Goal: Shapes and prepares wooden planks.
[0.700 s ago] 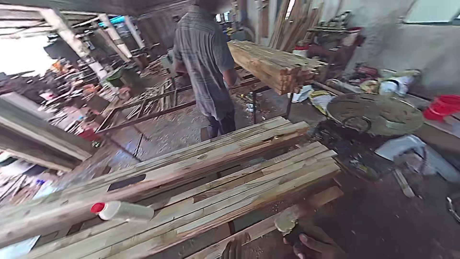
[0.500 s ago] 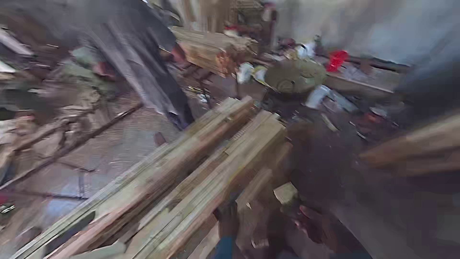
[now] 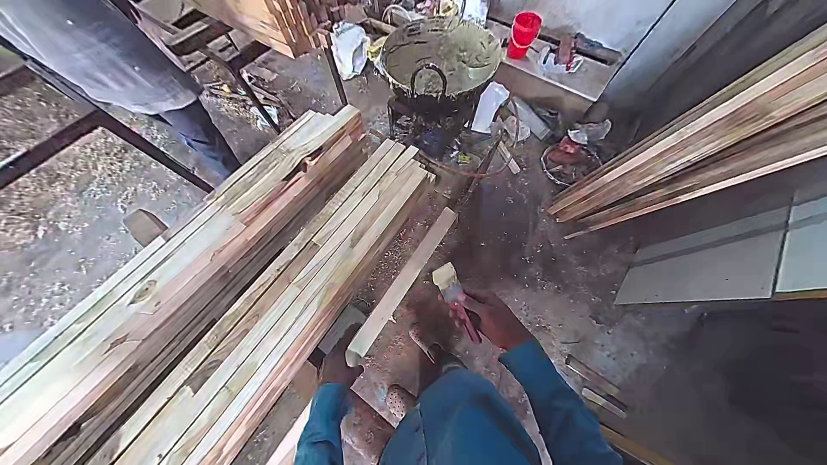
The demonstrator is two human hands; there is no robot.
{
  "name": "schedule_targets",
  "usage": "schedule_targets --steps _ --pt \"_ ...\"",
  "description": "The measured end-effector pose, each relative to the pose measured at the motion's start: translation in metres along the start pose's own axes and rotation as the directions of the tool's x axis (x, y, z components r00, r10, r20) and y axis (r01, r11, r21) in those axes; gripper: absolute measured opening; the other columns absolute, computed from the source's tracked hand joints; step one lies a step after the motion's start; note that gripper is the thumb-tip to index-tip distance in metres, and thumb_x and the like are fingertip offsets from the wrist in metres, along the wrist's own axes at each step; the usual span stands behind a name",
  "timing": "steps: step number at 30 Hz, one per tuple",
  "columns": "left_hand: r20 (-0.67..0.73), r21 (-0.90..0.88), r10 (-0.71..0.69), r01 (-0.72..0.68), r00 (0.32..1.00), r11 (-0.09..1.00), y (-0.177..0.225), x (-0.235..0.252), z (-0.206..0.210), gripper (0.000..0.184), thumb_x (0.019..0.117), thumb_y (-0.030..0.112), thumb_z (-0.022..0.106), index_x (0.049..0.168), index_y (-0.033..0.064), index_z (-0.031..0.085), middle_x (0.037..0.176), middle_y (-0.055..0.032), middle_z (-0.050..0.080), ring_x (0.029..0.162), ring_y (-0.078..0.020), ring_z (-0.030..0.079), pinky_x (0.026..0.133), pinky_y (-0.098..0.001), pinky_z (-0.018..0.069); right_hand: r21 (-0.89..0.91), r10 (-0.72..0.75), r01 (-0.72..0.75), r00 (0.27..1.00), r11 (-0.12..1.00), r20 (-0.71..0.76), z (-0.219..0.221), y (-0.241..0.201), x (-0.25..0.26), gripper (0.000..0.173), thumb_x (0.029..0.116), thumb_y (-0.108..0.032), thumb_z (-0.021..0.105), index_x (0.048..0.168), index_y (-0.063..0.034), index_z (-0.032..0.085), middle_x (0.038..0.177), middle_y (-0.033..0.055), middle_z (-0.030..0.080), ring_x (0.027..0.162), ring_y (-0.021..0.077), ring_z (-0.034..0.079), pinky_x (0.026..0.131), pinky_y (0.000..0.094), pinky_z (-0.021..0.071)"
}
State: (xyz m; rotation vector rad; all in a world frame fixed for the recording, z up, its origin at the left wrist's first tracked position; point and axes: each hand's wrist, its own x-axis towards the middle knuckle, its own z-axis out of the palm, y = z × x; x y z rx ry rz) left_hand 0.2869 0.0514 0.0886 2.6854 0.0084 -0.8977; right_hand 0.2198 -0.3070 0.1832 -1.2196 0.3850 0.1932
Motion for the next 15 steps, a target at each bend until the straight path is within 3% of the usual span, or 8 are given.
schedule_targets --steps 2,4,6,7,9,11,13,15 --pt "0.046 0.003 -0.075 0.075 0.996 0.997 0.001 0.005 -0.001 0.090 0.0737 0.025 0.088 0.154 0.0168 0.047 0.138 -0.0233 0.063 0.128 -0.0442 0.060 0.106 -0.0659 0.0455 -0.120 -0.009 0.009 1.000 0.993 0.000 -0.004 -0.002 0.038 0.034 0.1043 -0.015 0.057 0.133 0.0038 0.061 0.110 0.0159 0.071 0.084 0.0235 0.072 0.077 0.0392 0.0633" --pt "0.017 -0.015 -0.132 0.132 0.991 0.991 0.002 0.006 0.003 0.088 0.0731 0.024 0.089 0.152 0.0194 0.050 0.137 -0.0234 0.063 0.127 -0.0455 0.059 0.104 -0.0681 0.0454 -0.416 -0.019 0.000 0.999 0.909 -0.041 -0.006 -0.002 0.079 0.049 0.0997 -0.018 0.068 0.145 -0.0037 0.056 0.122 0.0166 0.070 0.094 0.0231 0.074 0.085 0.0401 0.0634" --pt "0.023 -0.014 -0.150 0.151 0.988 0.988 0.000 0.007 0.004 0.088 0.0743 0.026 0.088 0.153 0.0210 0.050 0.140 -0.0224 0.061 0.130 -0.0459 0.057 0.105 -0.0691 0.0442 -0.722 -0.065 -0.014 0.995 0.692 -0.082 -0.002 0.002 0.112 0.058 0.0973 -0.023 0.071 0.151 -0.0176 0.053 0.128 0.0154 0.069 0.104 0.0253 0.072 0.094 0.0452 0.0591" --pt "0.033 -0.009 -0.166 0.167 0.986 0.986 0.000 0.007 0.004 0.087 0.0751 0.028 0.088 0.153 0.0214 0.050 0.142 -0.0212 0.060 0.132 -0.0451 0.055 0.106 -0.0690 0.0432 -0.818 -0.112 -0.002 0.990 0.575 -0.081 0.001 0.010 0.127 0.063 0.0964 -0.022 0.072 0.155 -0.0235 0.049 0.134 0.0174 0.066 0.113 0.0312 0.068 0.100 0.0511 0.0542" --pt "0.057 0.002 -0.209 0.210 0.976 0.978 0.000 0.008 0.008 0.084 0.0775 0.032 0.087 0.153 0.0202 0.050 0.145 -0.0208 0.058 0.136 -0.0442 0.052 0.108 -0.0691 0.0413 -0.922 -0.127 -0.036 0.988 0.387 -0.092 0.009 0.041 0.141 0.071 0.0965 -0.018 0.070 0.160 -0.0286 0.040 0.144 0.0242 0.054 0.118 0.0418 0.063 0.099 0.0577 0.0528" --pt "0.034 0.000 -0.234 0.234 0.972 0.972 0.000 0.006 0.011 0.081 0.0777 0.031 0.086 0.151 0.0209 0.053 0.144 -0.0203 0.059 0.135 -0.0438 0.053 0.105 -0.0705 0.0420 -0.967 -0.048 -0.103 0.992 0.232 -0.117 0.022 0.072 0.126 0.072 0.0987 -0.013 0.061 0.163 -0.0256 0.032 0.150 0.0302 0.043 0.119 0.0458 0.061 0.096 0.0575 0.0542" --pt "-0.063 0.019 -0.257 0.259 0.964 0.966 0.009 0.001 0.014 0.076 0.0780 0.027 0.085 0.148 0.0241 0.056 0.137 -0.0174 0.065 0.129 -0.0417 0.059 0.101 -0.0694 0.0465 -0.971 0.009 -0.149 0.989 0.189 -0.150 0.035 0.073 0.103 0.065 0.0988 -0.013 0.059 0.160 -0.0208 0.039 0.150 0.0318 0.043 0.126 0.0456 0.057 0.102 0.0551 0.0516" --pt "-0.181 0.030 -0.257 0.266 0.949 0.963 0.019 -0.007 0.024 0.072 0.0805 0.023 0.084 0.147 0.0218 0.057 0.135 -0.0163 0.066 0.128 -0.0400 0.060 0.104 -0.0668 0.0453 -0.938 0.032 -0.214 0.977 0.273 -0.213 0.035 0.046 0.094 0.061 0.1010 -0.018 0.058 0.159 -0.0175 0.041 0.150 0.0316 0.044 0.129 0.0439 0.056 0.105 0.0525 0.0511"
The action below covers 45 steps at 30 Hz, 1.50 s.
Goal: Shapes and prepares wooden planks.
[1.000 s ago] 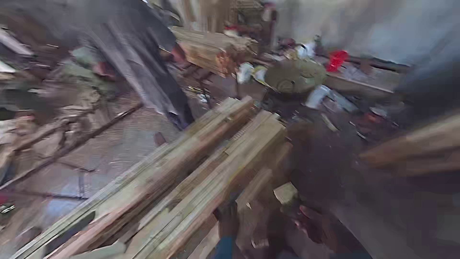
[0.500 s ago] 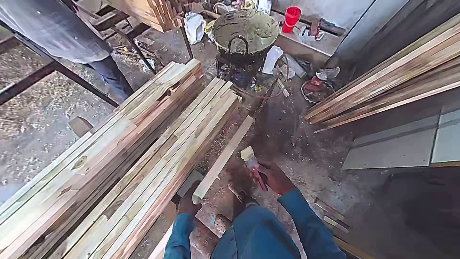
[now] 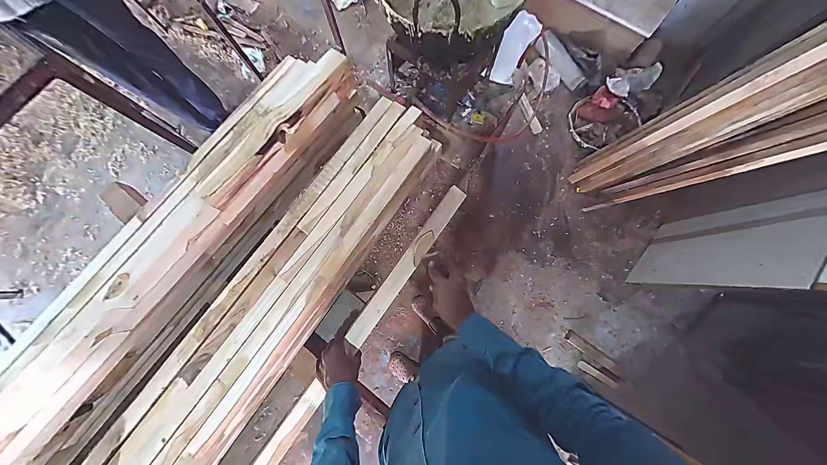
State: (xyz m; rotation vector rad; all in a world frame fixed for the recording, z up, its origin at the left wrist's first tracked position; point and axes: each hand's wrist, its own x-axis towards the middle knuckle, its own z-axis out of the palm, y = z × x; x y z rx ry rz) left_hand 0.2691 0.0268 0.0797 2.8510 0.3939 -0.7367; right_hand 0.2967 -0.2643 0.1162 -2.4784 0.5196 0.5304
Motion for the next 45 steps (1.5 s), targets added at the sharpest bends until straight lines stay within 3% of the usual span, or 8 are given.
schedule_targets --steps 5,12,15,20,24,29,39,45 --pt "-0.175 0.022 0.011 -0.008 0.984 1.000 0.011 -0.023 0.016 0.052 0.0890 0.015 0.076 0.139 0.0154 0.062 0.131 -0.0161 0.067 0.128 -0.0379 0.059 0.109 -0.0619 0.0409 0.212 0.122 -0.086 0.979 0.973 -0.162 -0.051 -0.001 0.054 0.042 0.1020 -0.020 0.057 0.140 -0.0023 0.059 0.139 0.0322 0.054 0.122 0.0464 0.060 0.098 0.0568 0.0536" --pt "-0.198 0.086 0.019 -0.002 0.980 0.996 0.009 -0.017 0.016 0.056 0.0856 0.021 0.079 0.139 0.0152 0.062 0.131 -0.0136 0.068 0.129 -0.0354 0.059 0.109 -0.0608 0.0414 0.085 0.000 -0.018 0.977 0.996 0.213 -0.003 -0.065 -0.038 0.049 0.1036 -0.022 0.054 0.146 0.0037 0.049 0.149 0.0334 0.042 0.124 0.0424 0.060 0.100 0.0502 0.0541" --pt "-0.318 0.126 0.136 -0.100 0.938 0.987 -0.004 -0.014 0.031 0.063 0.0867 0.015 0.078 0.145 0.0104 0.055 0.139 -0.0211 0.062 0.135 -0.0423 0.054 0.112 -0.0619 0.0397 0.053 -0.085 0.072 0.948 0.996 0.307 -0.002 -0.062 -0.060 0.043 0.1034 -0.024 0.052 0.137 0.0013 0.058 0.142 0.0304 0.051 0.122 0.0416 0.061 0.099 0.0524 0.0531" --pt "0.230 -0.043 0.250 -0.247 0.940 0.968 -0.026 0.011 -0.019 0.077 0.0856 0.015 0.078 0.155 0.0078 0.045 0.146 -0.0241 0.057 0.136 -0.0418 0.054 0.113 -0.0630 0.0410 0.250 -0.107 0.124 0.991 0.960 -0.081 -0.024 -0.011 -0.029 0.054 0.1053 -0.025 0.055 0.156 -0.0118 0.043 0.127 0.0270 0.063 0.113 0.0419 0.065 0.097 0.0577 0.0532" --pt "0.303 0.061 0.185 -0.213 0.935 0.975 -0.025 0.018 -0.018 0.076 0.0843 0.026 0.082 0.149 0.0029 0.049 0.143 -0.0265 0.057 0.134 -0.0441 0.054 0.112 -0.0633 0.0421 0.209 -0.149 0.219 0.940 0.953 -0.307 -0.031 0.006 0.015 0.071 0.1012 -0.014 0.064 0.163 -0.0102 0.029 0.132 0.0303 0.060 0.112 0.0439 0.066 0.096 0.0548 0.0548" --pt "0.268 0.087 0.161 -0.190 0.950 0.978 -0.021 0.010 -0.016 0.060 0.0891 0.029 0.077 0.138 0.0005 0.060 0.134 -0.0259 0.064 0.129 -0.0423 0.059 0.109 -0.0615 0.0450 0.048 -0.113 0.120 0.985 0.992 -0.131 0.022 0.019 0.015 0.080 0.0995 -0.010 0.060 0.166 -0.0273 0.020 0.153 0.0323 0.037 0.109 0.0458 0.066 0.089 0.0553 0.0588" --pt "0.033 0.079 0.067 -0.069 0.997 0.994 -0.005 -0.023 0.003 0.057 0.0909 0.013 0.070 0.146 0.0223 0.058 0.136 -0.0145 0.066 0.129 -0.0368 0.060 0.109 -0.0624 0.0437 0.125 0.096 -0.079 0.986 0.989 -0.136 -0.057 0.006 0.027 0.046 0.1020 -0.017 0.058 0.145 -0.0013 0.054 0.146 0.0346 0.047 0.126 0.0491 0.057 0.100 0.0585 0.0518" --pt "0.010 0.080 0.071 -0.072 0.997 0.994 -0.006 -0.022 0.002 0.057 0.0900 0.014 0.071 0.145 0.0223 0.059 0.142 -0.0177 0.061 0.135 -0.0402 0.055 0.110 -0.0639 0.0417 0.019 0.033 -0.035 0.995 0.999 0.096 -0.017 -0.051 -0.045 0.044 0.0952 -0.018 0.067 0.131 0.0055 0.059 0.146 0.0358 0.042 0.121 0.0489 0.058 0.094 0.0582 0.0548"
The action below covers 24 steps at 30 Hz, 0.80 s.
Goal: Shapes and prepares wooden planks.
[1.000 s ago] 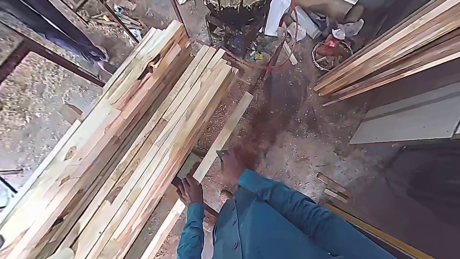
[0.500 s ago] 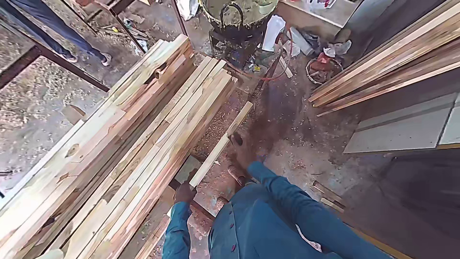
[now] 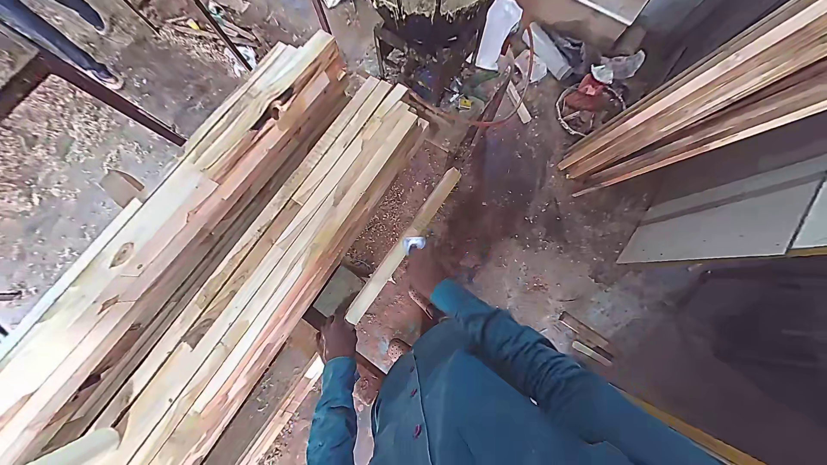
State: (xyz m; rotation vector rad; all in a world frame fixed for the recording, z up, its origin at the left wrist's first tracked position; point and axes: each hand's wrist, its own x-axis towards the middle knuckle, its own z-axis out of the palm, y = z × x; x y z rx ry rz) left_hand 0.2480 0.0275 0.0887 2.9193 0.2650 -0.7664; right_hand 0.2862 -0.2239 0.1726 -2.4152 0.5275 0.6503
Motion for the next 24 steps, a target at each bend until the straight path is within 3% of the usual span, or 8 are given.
schedule_targets --steps 2,5,9,11,13,16,20,24 --pt "-0.075 0.003 0.037 -0.037 0.996 0.999 0.000 -0.002 0.004 0.056 0.0898 0.013 0.072 0.144 0.0180 0.059 0.153 -0.0211 0.049 0.144 -0.0430 0.043 0.116 -0.0633 0.0345 -0.054 -0.038 0.046 0.989 0.997 0.140 0.008 -0.011 -0.025 0.043 0.1005 -0.016 0.059 0.138 0.0060 0.055 0.152 0.0343 0.037 0.122 0.0470 0.058 0.096 0.0538 0.0540" --pt "-0.127 0.140 0.168 -0.150 0.978 0.979 -0.003 0.005 0.005 0.061 0.0912 0.016 0.074 0.148 0.0084 0.052 0.147 -0.0247 0.054 0.141 -0.0434 0.047 0.117 -0.0576 0.0370 -0.001 -0.088 0.090 0.982 0.996 0.168 0.010 0.002 -0.023 0.038 0.1028 -0.027 0.056 0.131 -0.0021 0.063 0.137 0.0271 0.057 0.122 0.0413 0.061 0.099 0.0559 0.0522" --pt "0.232 -0.053 0.220 -0.213 0.947 0.976 -0.019 0.033 -0.028 0.096 0.0764 0.019 0.088 0.157 0.0054 0.038 0.148 -0.0296 0.051 0.136 -0.0472 0.051 0.113 -0.0638 0.0403 0.194 -0.154 0.176 0.981 0.965 -0.121 -0.007 0.042 0.002 0.040 0.1062 -0.027 0.053 0.140 -0.0052 0.060 0.120 0.0241 0.068 0.112 0.0406 0.066 0.097 0.0599 0.0515" --pt "0.378 -0.069 0.194 -0.181 0.905 0.981 -0.020 0.042 -0.037 0.108 0.0740 0.023 0.092 0.159 0.0005 0.029 0.150 -0.0347 0.045 0.137 -0.0504 0.048 0.113 -0.0653 0.0391 0.185 -0.197 0.258 0.935 0.948 -0.296 -0.014 0.054 0.025 0.044 0.1044 -0.020 0.055 0.145 -0.0023 0.056 0.124 0.0258 0.067 0.115 0.0422 0.065 0.100 0.0583 0.0510" --pt "0.382 -0.091 0.211 -0.190 0.900 0.977 -0.020 0.047 -0.036 0.102 0.0735 0.022 0.092 0.156 0.0008 0.037 0.148 -0.0323 0.049 0.138 -0.0480 0.048 0.114 -0.0634 0.0385 0.153 -0.204 0.270 0.915 0.951 -0.347 -0.020 0.058 0.053 0.052 0.1030 -0.017 0.057 0.153 -0.0035 0.047 0.136 0.0281 0.060 0.122 0.0434 0.063 0.104 0.0563 0.0506" --pt "0.388 -0.134 0.252 -0.217 0.886 0.967 -0.027 0.048 -0.031 0.093 0.0793 0.022 0.089 0.156 0.0031 0.040 0.150 -0.0285 0.050 0.142 -0.0439 0.045 0.118 -0.0601 0.0346 0.134 -0.158 0.212 0.931 0.968 -0.329 -0.003 0.061 0.077 0.062 0.1031 -0.018 0.058 0.161 -0.0137 0.036 0.143 0.0310 0.052 0.118 0.0447 0.063 0.098 0.0562 0.0543" --pt "0.318 -0.178 0.237 -0.188 0.918 0.966 -0.026 0.041 -0.024 0.086 0.0800 0.021 0.087 0.153 0.0021 0.045 0.146 -0.0301 0.053 0.139 -0.0461 0.048 0.117 -0.0618 0.0359 -0.051 -0.138 0.130 0.973 0.990 -0.187 0.050 0.060 0.057 0.080 0.0957 -0.007 0.065 0.164 -0.0150 0.025 0.155 0.0337 0.032 0.113 0.0493 0.064 0.087 0.0596 0.0582" --pt "0.178 -0.120 0.130 -0.110 0.975 0.987 -0.017 0.020 -0.015 0.079 0.0832 0.020 0.081 0.153 0.0106 0.047 0.144 -0.0232 0.058 0.136 -0.0431 0.053 0.109 -0.0657 0.0425 -0.061 -0.062 0.055 0.992 0.997 -0.109 0.023 0.042 0.013 0.055 0.1002 -0.017 0.062 0.152 -0.0074 0.047 0.147 0.0329 0.045 0.120 0.0484 0.060 0.098 0.0589 0.0533"
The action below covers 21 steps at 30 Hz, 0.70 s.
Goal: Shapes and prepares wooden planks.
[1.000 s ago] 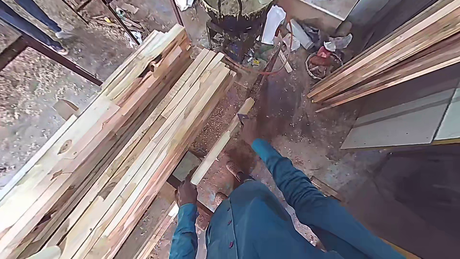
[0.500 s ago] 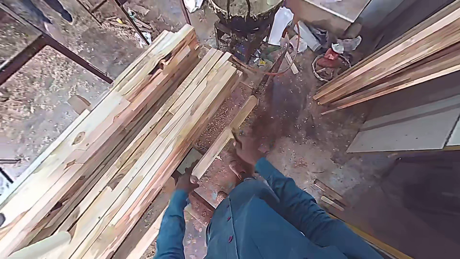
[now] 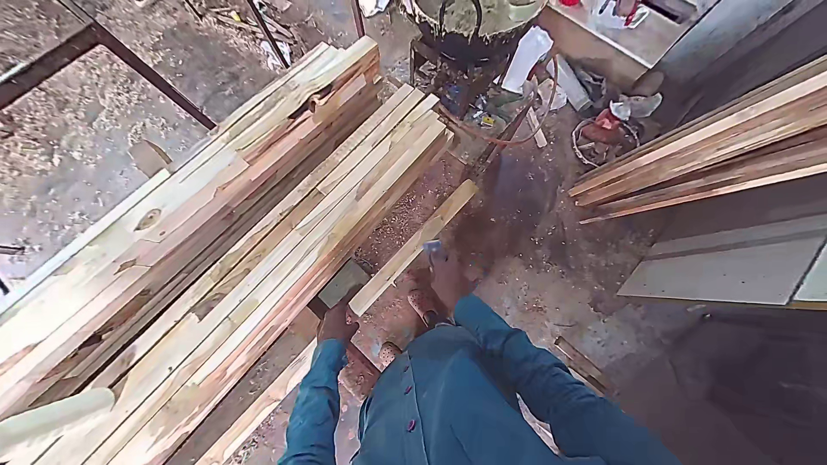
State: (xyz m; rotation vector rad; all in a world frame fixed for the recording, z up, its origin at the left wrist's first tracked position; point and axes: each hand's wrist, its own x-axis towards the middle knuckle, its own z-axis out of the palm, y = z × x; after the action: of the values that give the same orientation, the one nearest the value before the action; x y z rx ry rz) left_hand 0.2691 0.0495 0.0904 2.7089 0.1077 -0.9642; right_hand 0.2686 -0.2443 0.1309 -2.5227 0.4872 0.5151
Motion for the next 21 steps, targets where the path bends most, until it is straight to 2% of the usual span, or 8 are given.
schedule_targets --steps 4,7,9,12,15,18,20,21 --pt "-0.112 0.041 -0.019 0.023 0.994 0.999 0.007 -0.013 0.021 0.072 0.0867 0.017 0.077 0.152 0.0114 0.047 0.145 -0.0212 0.057 0.137 -0.0415 0.052 0.112 -0.0629 0.0409 0.106 0.062 -0.043 0.981 0.993 -0.182 -0.046 0.017 0.053 0.034 0.1018 -0.017 0.056 0.131 -0.0009 0.064 0.125 0.0279 0.066 0.122 0.0438 0.061 0.102 0.0577 0.0505" --pt "-0.161 0.046 -0.020 0.028 0.987 0.999 0.009 -0.013 0.022 0.065 0.0888 0.016 0.073 0.150 0.0136 0.050 0.144 -0.0186 0.059 0.136 -0.0392 0.053 0.113 -0.0604 0.0401 0.152 0.110 -0.096 0.990 0.984 -0.088 -0.064 0.002 0.065 0.035 0.1022 -0.017 0.057 0.130 0.0026 0.065 0.131 0.0284 0.062 0.126 0.0427 0.058 0.106 0.0565 0.0471" --pt "-0.157 0.036 -0.033 0.039 0.987 0.999 0.010 -0.014 0.019 0.064 0.0913 0.018 0.070 0.151 0.0165 0.049 0.144 -0.0170 0.059 0.136 -0.0376 0.054 0.114 -0.0595 0.0402 0.161 0.130 -0.122 0.991 0.979 -0.041 -0.050 -0.013 0.052 0.033 0.0996 -0.018 0.059 0.124 0.0025 0.067 0.127 0.0296 0.063 0.120 0.0437 0.062 0.098 0.0585 0.0515" --pt "-0.114 0.023 -0.038 0.041 0.993 0.999 0.009 -0.015 0.015 0.069 0.0894 0.018 0.072 0.154 0.0185 0.047 0.144 -0.0170 0.059 0.136 -0.0379 0.054 0.113 -0.0600 0.0412 0.109 0.113 -0.118 0.992 0.987 0.051 -0.016 -0.037 0.017 0.041 0.0992 -0.022 0.062 0.132 0.0034 0.061 0.140 0.0332 0.053 0.120 0.0464 0.062 0.097 0.0583 0.0536" --pt "-0.099 -0.001 0.020 -0.020 0.995 1.000 0.002 -0.007 0.012 0.076 0.0845 0.018 0.077 0.154 0.0167 0.047 0.146 -0.0182 0.057 0.138 -0.0393 0.051 0.115 -0.0592 0.0395 -0.066 0.042 -0.034 0.990 0.997 0.132 0.004 -0.052 -0.017 0.043 0.0988 -0.029 0.063 0.130 0.0004 0.062 0.144 0.0321 0.048 0.117 0.0468 0.063 0.091 0.0602 0.0558" --pt "-0.177 -0.038 0.044 -0.051 0.983 0.998 -0.020 -0.014 0.005 0.086 0.0776 0.025 0.085 0.152 0.0098 0.045 0.153 -0.0218 0.047 0.143 -0.0416 0.044 0.117 -0.0598 0.0368 -0.038 -0.085 0.091 0.987 0.995 0.138 0.010 -0.049 -0.027 0.038 0.0997 -0.030 0.061 0.127 -0.0044 0.066 0.127 0.0282 0.062 0.115 0.0447 0.063 0.091 0.0610 0.0538" --pt "-0.194 -0.033 -0.049 0.043 0.980 0.999 -0.042 -0.038 -0.008 0.098 0.0726 0.033 0.091 0.152 0.0026 0.043 0.156 -0.0260 0.042 0.145 -0.0444 0.041 0.118 -0.0610 0.0343 0.078 -0.157 0.152 0.986 0.985 0.060 0.012 -0.044 -0.028 0.047 0.1043 -0.027 0.057 0.146 -0.0076 0.055 0.127 0.0302 0.062 0.116 0.0459 0.063 0.096 0.0608 0.0521" --pt "-0.174 -0.026 -0.112 0.109 0.978 0.994 -0.057 -0.051 -0.013 0.103 0.0700 0.032 0.094 0.153 0.0012 0.041 0.157 -0.0280 0.040 0.146 -0.0462 0.039 0.119 -0.0633 0.0318 0.111 -0.176 0.175 0.984 0.978 -0.002 0.018 -0.043 -0.030 0.052 0.1051 -0.025 0.056 0.154 -0.0107 0.048 0.126 0.0310 0.062 0.113 0.0462 0.064 0.094 0.0606 0.0532"
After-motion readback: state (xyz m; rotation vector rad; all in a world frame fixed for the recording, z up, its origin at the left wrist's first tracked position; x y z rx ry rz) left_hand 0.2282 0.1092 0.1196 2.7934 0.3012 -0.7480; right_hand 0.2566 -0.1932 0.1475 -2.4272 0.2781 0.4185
